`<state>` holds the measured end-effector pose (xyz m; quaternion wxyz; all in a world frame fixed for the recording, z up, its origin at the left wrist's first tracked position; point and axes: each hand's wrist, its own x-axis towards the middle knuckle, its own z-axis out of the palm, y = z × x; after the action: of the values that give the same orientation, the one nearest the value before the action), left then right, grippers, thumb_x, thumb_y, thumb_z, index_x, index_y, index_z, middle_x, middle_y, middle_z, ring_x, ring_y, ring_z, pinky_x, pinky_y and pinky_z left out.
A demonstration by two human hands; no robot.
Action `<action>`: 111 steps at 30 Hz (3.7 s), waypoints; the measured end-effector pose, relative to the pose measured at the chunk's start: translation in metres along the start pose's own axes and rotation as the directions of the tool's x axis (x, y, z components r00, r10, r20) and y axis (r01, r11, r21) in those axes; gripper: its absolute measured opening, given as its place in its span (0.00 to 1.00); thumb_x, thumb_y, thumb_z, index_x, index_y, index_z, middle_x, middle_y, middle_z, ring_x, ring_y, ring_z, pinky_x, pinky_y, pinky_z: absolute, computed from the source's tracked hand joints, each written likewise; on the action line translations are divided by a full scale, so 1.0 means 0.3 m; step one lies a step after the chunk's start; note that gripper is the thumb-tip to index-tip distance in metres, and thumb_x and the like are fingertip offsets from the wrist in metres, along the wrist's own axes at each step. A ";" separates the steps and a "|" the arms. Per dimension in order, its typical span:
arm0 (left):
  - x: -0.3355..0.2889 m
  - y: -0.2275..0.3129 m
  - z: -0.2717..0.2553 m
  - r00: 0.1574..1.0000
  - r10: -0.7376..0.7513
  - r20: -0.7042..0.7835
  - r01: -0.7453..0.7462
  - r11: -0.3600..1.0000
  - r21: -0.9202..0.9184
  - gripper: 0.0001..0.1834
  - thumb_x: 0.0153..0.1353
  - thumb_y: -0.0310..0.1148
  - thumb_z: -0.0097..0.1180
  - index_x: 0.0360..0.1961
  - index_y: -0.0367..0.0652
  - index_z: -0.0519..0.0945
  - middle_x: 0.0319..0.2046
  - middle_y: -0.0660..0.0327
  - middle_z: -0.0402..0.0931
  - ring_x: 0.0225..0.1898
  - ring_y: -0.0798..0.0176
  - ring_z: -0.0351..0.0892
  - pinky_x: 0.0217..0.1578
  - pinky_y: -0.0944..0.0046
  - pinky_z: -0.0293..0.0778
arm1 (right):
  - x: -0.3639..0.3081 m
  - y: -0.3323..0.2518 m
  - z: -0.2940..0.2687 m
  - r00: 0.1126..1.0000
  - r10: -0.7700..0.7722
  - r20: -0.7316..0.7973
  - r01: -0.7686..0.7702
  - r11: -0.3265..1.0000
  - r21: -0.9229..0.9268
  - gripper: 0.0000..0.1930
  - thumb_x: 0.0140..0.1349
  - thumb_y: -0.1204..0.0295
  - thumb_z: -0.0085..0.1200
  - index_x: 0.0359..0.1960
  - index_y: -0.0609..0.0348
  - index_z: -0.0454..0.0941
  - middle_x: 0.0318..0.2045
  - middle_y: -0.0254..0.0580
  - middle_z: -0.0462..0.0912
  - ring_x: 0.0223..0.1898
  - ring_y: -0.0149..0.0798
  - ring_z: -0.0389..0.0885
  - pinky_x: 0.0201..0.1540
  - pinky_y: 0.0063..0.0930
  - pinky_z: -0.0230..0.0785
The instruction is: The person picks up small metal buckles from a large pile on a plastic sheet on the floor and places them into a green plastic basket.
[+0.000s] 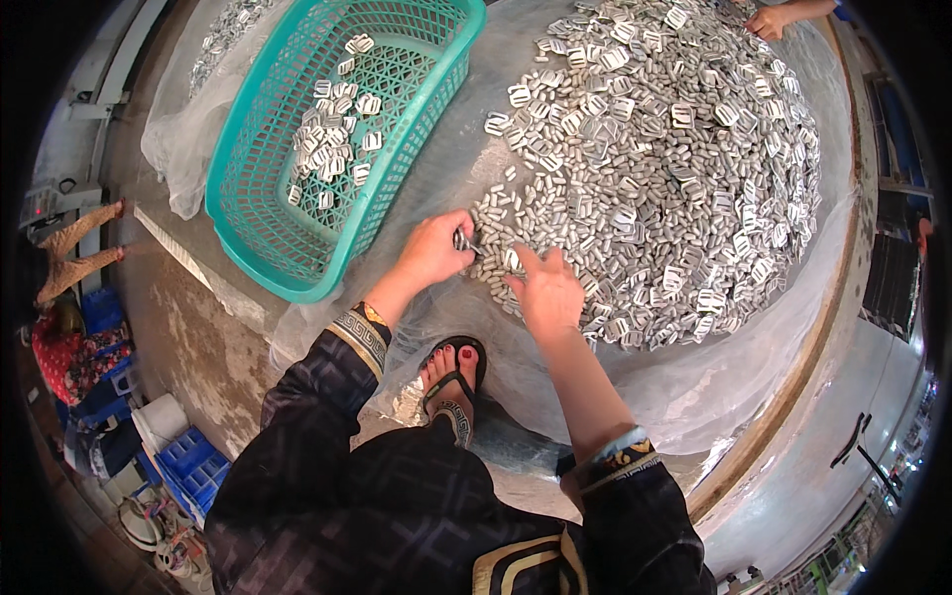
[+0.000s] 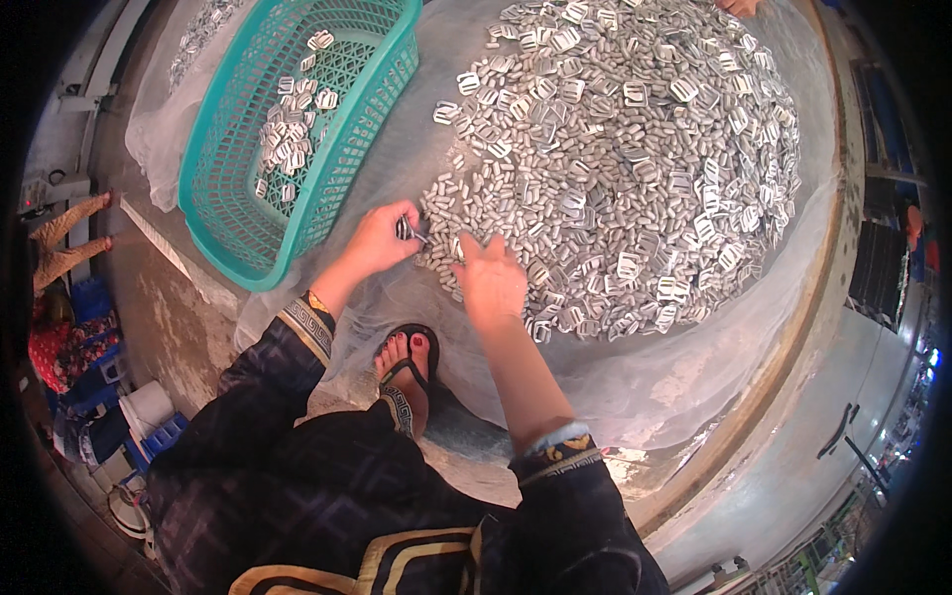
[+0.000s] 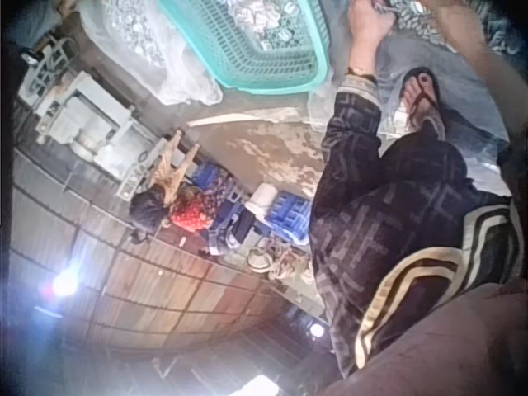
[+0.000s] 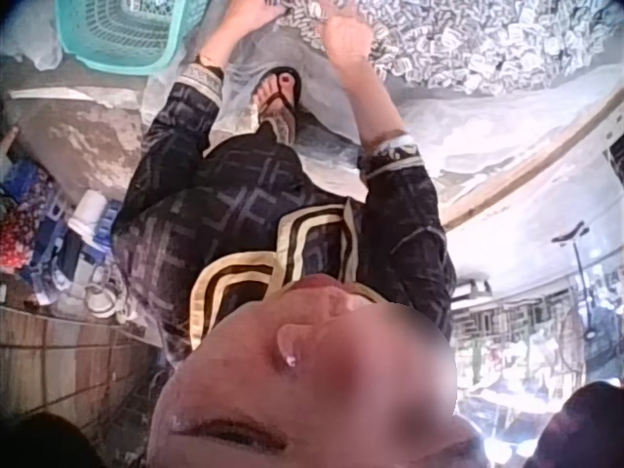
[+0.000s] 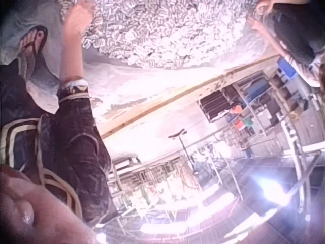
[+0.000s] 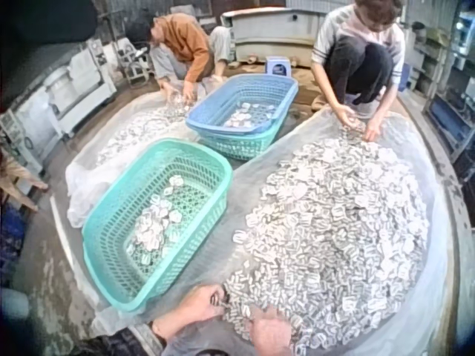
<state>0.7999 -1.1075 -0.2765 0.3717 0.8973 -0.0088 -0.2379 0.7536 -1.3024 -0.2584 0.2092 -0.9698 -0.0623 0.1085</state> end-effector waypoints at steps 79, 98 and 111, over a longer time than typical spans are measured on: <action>0.118 0.200 0.128 0.928 0.344 0.142 -0.318 0.931 -0.179 0.23 0.42 0.39 0.71 0.16 0.42 0.65 0.12 0.64 0.65 0.16 0.66 0.62 0.19 0.62 0.61 | -0.071 0.354 -0.273 0.791 0.432 0.434 -0.423 -0.126 0.897 0.06 0.53 0.74 0.57 0.33 0.52 0.74 0.25 0.28 0.76 0.23 0.24 0.71 0.22 0.19 0.58; -0.014 0.326 0.169 0.941 0.069 0.331 0.338 -0.167 -0.926 0.18 0.63 0.47 0.43 0.41 0.44 0.75 0.43 0.56 0.75 0.45 0.58 0.74 0.46 0.57 0.72 | -0.020 -0.022 -0.210 0.924 -0.079 -0.374 0.225 0.902 0.368 0.23 0.41 0.76 0.58 0.45 0.55 0.74 0.45 0.48 0.71 0.48 0.51 0.69 0.52 0.39 0.62; 0.112 0.284 -0.551 0.690 -0.078 -0.720 -0.566 0.562 -0.603 0.18 0.62 0.44 0.46 0.42 0.41 0.76 0.43 0.54 0.76 0.41 0.52 0.76 0.36 0.53 0.72 | 0.048 0.235 -0.176 0.930 0.092 -0.355 -0.088 0.996 0.028 0.26 0.46 0.71 0.61 0.51 0.54 0.71 0.57 0.50 0.65 0.59 0.52 0.61 0.59 0.48 0.53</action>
<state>0.9151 -1.0661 -0.1325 0.7360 0.6433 0.0974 0.1871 0.7855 -1.3846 -0.2436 0.2175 -0.9740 0.0220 -0.0590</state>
